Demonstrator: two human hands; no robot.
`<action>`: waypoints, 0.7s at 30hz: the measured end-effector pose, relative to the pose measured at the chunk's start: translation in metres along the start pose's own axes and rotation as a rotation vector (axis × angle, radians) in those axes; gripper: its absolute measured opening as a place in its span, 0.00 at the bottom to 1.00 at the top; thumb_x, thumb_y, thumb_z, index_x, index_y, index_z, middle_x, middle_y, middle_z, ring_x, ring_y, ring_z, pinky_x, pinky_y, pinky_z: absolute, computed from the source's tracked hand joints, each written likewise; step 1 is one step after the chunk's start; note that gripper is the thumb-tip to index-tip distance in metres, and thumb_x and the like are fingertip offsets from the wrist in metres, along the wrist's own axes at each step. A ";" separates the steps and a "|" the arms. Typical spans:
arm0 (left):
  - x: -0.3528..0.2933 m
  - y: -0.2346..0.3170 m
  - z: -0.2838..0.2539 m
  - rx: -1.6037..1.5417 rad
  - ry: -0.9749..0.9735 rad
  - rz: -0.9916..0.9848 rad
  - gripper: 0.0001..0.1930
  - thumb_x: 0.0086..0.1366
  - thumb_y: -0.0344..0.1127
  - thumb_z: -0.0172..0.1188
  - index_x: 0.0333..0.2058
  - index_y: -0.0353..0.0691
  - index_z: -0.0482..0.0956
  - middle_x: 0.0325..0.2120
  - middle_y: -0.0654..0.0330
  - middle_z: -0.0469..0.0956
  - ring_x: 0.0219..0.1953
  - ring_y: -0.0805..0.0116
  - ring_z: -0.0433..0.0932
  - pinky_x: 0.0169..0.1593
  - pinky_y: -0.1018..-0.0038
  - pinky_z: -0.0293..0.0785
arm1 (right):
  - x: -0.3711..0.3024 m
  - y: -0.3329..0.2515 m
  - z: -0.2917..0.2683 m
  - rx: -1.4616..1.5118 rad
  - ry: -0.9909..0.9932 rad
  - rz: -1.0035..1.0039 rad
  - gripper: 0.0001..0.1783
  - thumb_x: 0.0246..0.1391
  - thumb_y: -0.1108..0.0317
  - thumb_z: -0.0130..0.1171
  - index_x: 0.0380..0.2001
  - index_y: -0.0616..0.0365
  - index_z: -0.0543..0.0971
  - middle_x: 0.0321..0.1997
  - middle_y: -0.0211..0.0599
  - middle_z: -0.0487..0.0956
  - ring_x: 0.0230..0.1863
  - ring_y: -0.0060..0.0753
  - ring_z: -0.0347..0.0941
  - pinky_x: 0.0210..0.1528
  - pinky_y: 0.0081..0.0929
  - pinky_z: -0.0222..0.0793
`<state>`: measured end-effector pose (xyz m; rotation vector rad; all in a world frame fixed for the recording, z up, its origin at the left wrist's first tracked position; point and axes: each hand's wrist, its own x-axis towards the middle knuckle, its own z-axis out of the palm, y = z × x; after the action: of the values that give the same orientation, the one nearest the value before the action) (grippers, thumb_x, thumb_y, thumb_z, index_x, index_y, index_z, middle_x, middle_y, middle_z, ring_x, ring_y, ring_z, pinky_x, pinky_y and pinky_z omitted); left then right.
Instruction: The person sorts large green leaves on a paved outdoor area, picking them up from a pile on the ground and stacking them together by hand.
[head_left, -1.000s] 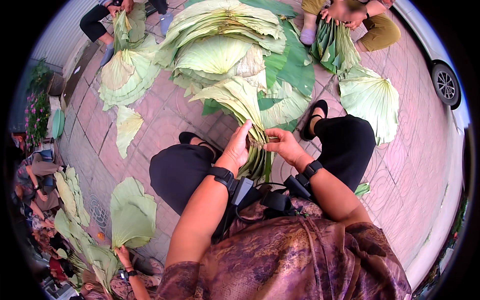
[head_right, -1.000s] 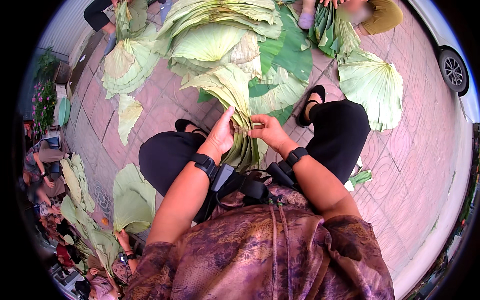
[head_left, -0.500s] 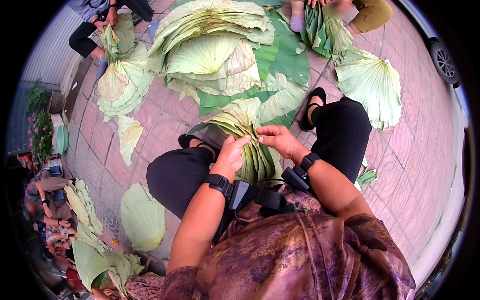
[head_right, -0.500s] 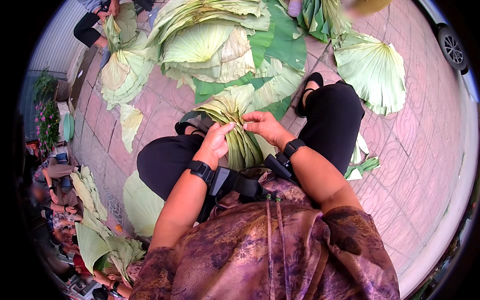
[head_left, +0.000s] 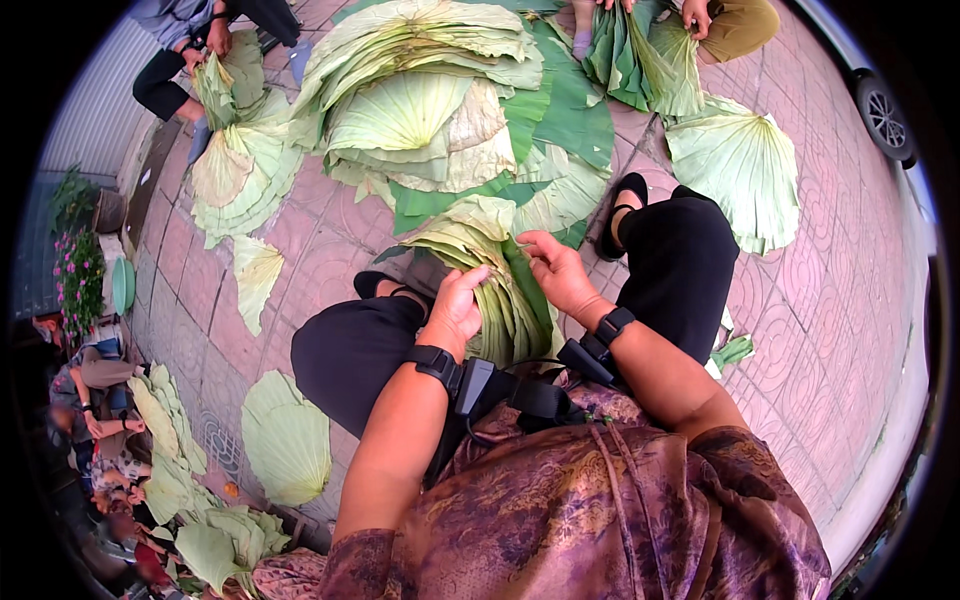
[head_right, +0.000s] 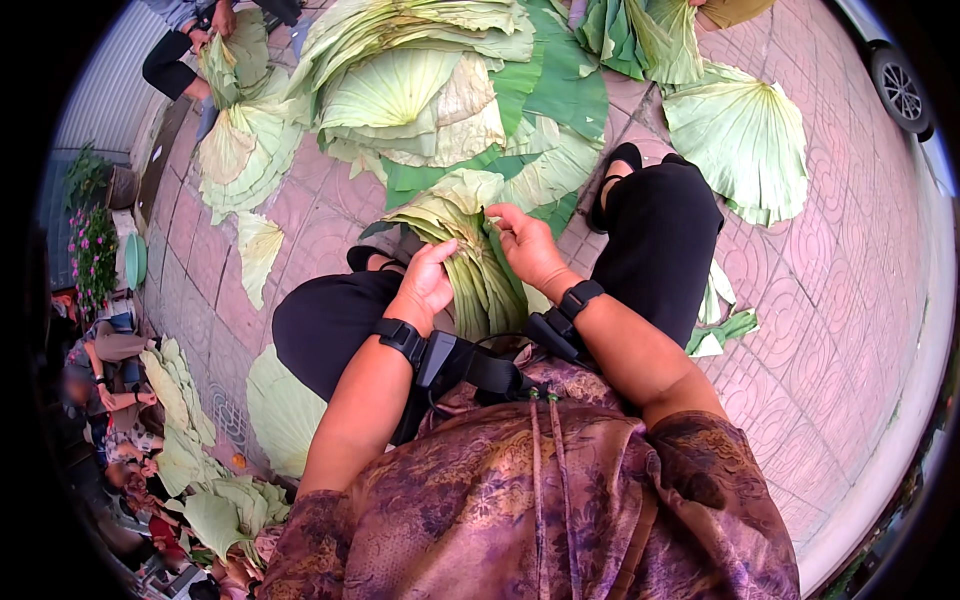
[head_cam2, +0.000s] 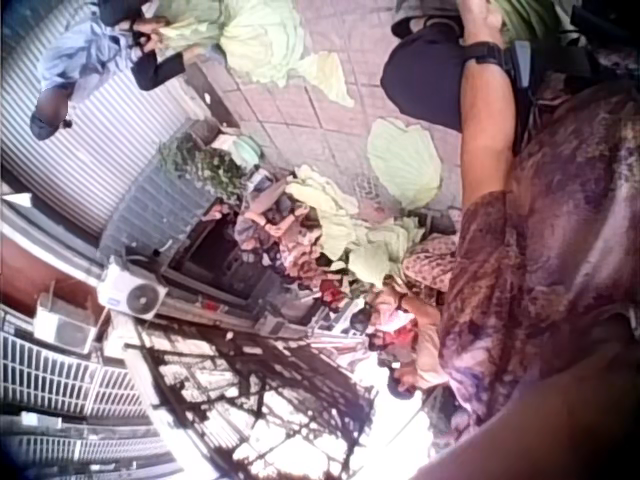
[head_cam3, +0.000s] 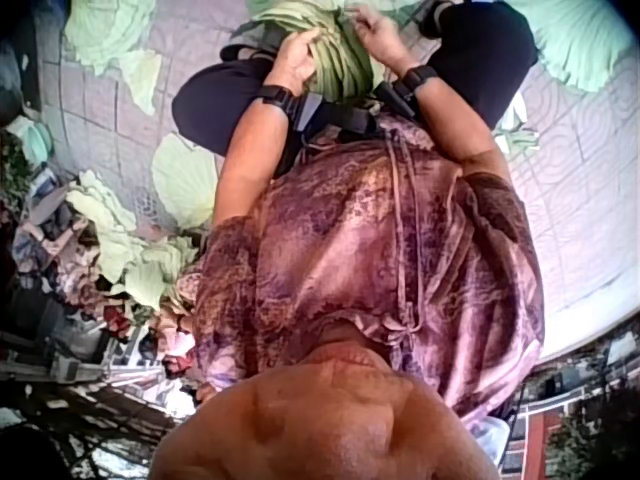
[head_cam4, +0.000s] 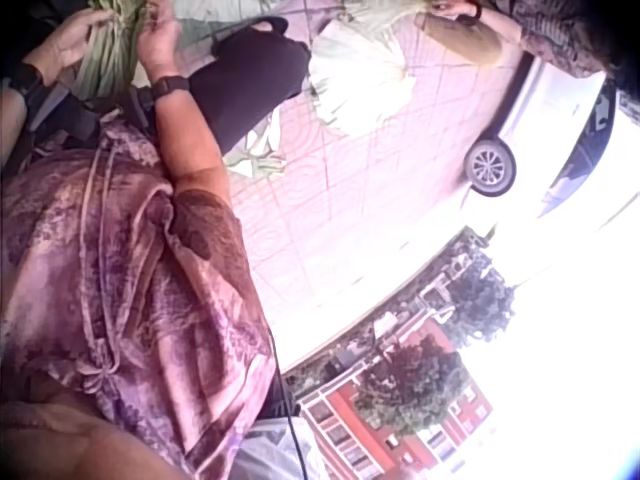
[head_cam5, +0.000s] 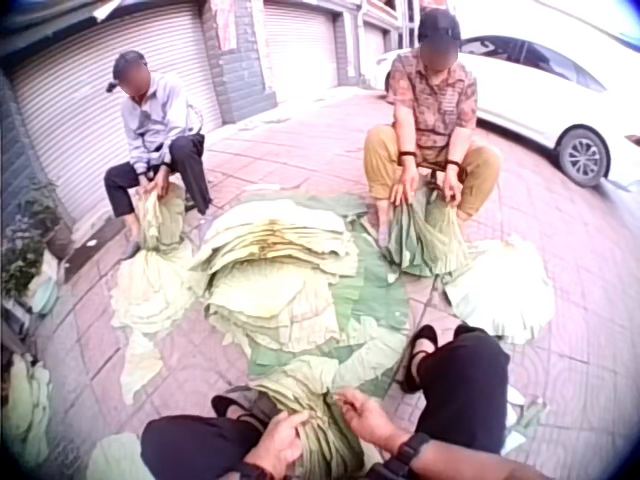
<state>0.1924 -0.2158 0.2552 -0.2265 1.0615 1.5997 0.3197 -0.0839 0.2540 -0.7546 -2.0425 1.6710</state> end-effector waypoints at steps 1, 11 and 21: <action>0.000 0.000 0.000 -0.002 0.002 0.001 0.16 0.63 0.30 0.51 0.49 0.32 0.69 0.43 0.52 0.75 0.44 0.57 0.76 0.50 0.60 0.73 | 0.000 -0.002 0.001 0.027 0.033 -0.047 0.15 0.48 0.83 0.49 0.37 0.56 0.77 0.33 0.41 0.78 0.36 0.33 0.75 0.41 0.26 0.70; 0.000 0.001 0.000 -0.014 0.028 -0.023 0.14 0.64 0.30 0.51 0.47 0.31 0.70 0.41 0.53 0.76 0.42 0.59 0.76 0.48 0.61 0.74 | -0.002 -0.029 -0.007 -0.178 -0.225 -0.036 0.15 0.39 0.75 0.63 0.35 0.56 0.75 0.38 0.45 0.74 0.42 0.51 0.71 0.45 0.35 0.69; 0.002 0.000 -0.003 -0.015 0.027 -0.022 0.14 0.64 0.30 0.50 0.48 0.31 0.69 0.43 0.52 0.75 0.43 0.59 0.76 0.49 0.61 0.73 | 0.000 -0.026 -0.004 -0.204 -0.241 0.029 0.19 0.36 0.78 0.59 0.37 0.55 0.73 0.37 0.45 0.71 0.38 0.49 0.69 0.42 0.34 0.68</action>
<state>0.1902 -0.2167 0.2524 -0.2698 1.0650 1.5894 0.3180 -0.0849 0.2805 -0.6765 -2.4076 1.6556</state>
